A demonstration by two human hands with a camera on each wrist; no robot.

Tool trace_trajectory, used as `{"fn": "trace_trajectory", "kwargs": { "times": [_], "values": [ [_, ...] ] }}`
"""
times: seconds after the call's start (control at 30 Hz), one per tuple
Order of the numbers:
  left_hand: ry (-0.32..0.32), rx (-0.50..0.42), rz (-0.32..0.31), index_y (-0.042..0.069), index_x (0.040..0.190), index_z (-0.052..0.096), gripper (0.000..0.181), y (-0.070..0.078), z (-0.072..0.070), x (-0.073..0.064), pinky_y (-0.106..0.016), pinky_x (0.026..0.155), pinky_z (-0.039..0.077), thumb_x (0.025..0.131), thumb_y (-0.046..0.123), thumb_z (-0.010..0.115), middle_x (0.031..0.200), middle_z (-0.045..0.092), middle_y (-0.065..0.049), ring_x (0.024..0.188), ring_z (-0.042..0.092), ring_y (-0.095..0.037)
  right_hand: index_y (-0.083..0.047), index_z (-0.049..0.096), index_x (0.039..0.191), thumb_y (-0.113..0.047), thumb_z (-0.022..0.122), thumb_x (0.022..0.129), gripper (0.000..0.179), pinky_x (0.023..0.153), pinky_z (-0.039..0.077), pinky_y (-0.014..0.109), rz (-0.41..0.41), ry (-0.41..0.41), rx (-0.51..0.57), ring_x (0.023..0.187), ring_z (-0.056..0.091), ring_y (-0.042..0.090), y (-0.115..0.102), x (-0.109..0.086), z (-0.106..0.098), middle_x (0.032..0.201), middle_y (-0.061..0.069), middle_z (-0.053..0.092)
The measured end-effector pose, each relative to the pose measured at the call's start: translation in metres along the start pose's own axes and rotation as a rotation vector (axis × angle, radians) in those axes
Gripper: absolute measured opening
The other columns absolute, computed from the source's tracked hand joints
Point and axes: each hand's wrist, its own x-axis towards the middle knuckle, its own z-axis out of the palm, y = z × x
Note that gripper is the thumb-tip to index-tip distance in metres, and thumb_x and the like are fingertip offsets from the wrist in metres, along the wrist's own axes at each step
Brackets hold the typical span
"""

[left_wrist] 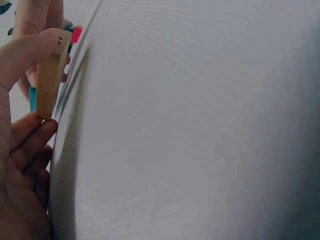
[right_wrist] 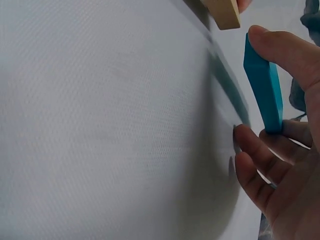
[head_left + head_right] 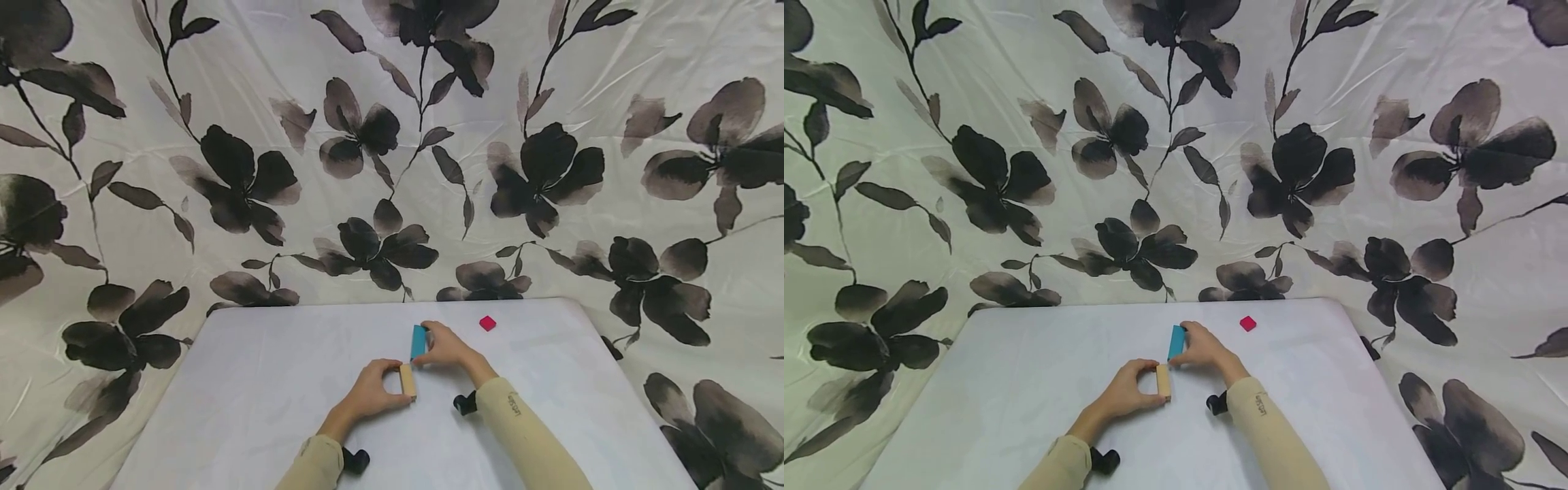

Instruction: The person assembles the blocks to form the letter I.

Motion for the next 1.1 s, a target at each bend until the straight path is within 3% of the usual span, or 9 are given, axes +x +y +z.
{"fn": "trace_trajectory", "kwargs": {
  "times": [0.3, 0.47, 0.77, 1.1],
  "values": [
    [0.0, -0.009, 0.007, 0.01, 0.13, 0.059, 0.083, -0.0025, -0.0007, -0.0016, -0.044, 0.1, 0.038, 0.068, 0.061, 0.08, 0.125, 0.059, -0.001, 0.121, 0.05, -0.021, -0.003, 0.041, 0.143, -0.045, 0.086, 0.07, 0.096, 0.102, 0.037, 0.049, 0.01, 0.008, -0.019, 0.127, 0.045, 0.031, -0.0058, 0.0001, 0.0073, 0.144, 0.017, 0.043],
    [0.004, -0.024, 0.017, 0.01, 0.129, 0.06, 0.082, -0.0001, -0.0038, 0.0005, -0.046, 0.1, 0.038, 0.067, 0.06, 0.081, 0.125, 0.059, 0.0, 0.12, 0.051, -0.022, -0.003, 0.041, 0.143, -0.047, 0.086, 0.069, 0.097, 0.104, 0.035, 0.049, 0.01, 0.013, -0.028, 0.13, 0.042, 0.031, -0.0075, 0.0023, 0.0063, 0.143, 0.016, 0.044],
    [-0.011, -0.051, 0.027, 0.012, 0.129, 0.061, 0.081, -0.0007, -0.005, -0.0007, -0.045, 0.102, 0.037, 0.066, 0.058, 0.083, 0.128, 0.059, 0.0, 0.123, 0.05, -0.022, -0.004, 0.041, 0.144, -0.045, 0.086, 0.069, 0.096, 0.094, 0.045, 0.043, -0.022, 0.012, -0.016, 0.108, 0.053, 0.024, -0.0078, 0.0034, 0.0036, 0.142, 0.015, 0.045],
    [-0.037, 0.013, 0.024, 0.014, 0.129, 0.062, 0.08, -0.0037, -0.0023, -0.0014, -0.044, 0.103, 0.036, 0.065, 0.056, 0.084, 0.129, 0.058, 0.0, 0.125, 0.048, -0.021, -0.001, 0.04, 0.144, -0.046, 0.086, 0.07, 0.098, 0.085, 0.048, 0.037, -0.045, 0.002, -0.009, 0.094, 0.054, 0.019, -0.0058, 0.0025, 0.0079, 0.131, 0.012, 0.052]
  ]
}}
